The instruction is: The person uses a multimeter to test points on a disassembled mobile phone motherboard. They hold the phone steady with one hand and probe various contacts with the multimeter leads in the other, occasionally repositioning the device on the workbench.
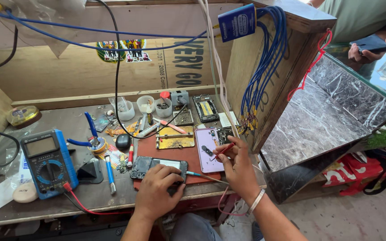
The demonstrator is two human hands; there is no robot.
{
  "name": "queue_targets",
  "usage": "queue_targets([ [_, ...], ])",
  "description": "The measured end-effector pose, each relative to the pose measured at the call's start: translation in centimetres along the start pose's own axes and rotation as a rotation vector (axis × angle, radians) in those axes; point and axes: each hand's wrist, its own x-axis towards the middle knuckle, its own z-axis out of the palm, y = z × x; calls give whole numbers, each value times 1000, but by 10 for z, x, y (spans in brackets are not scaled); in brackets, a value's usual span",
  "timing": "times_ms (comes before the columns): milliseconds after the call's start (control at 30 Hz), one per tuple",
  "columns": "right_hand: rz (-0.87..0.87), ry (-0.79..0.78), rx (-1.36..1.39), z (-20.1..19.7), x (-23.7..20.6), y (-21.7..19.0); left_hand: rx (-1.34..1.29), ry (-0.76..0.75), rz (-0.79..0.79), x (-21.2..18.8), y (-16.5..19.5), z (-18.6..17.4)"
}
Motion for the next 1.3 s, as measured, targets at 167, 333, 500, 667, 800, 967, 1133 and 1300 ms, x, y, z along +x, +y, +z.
queue_targets([
  [167,42,-41,-4,6,2,-7,11,8,4,3,3,-2],
  [333,21,-34,-71,8,2,-15,6,-12,-21,2,1,-1],
  [500,-2,-19,-147,5,1,-20,9,1,7,1,-4,1],
  [667,48,-46,-126,6,2,-23,17,7,21,0,-6,2],
  [800,61,-46,-145,8,3,-22,16,1,13,-1,-6,0],
  [967,18,-37,-141,7,4,-19,15,-1,15,0,-6,0],
  [1133,39,-40,-149,5,3,-18,21,-7,2,0,-6,0],
  [1300,35,-8,-86,9,1,-20,21,2,6,-1,-5,-1],
])
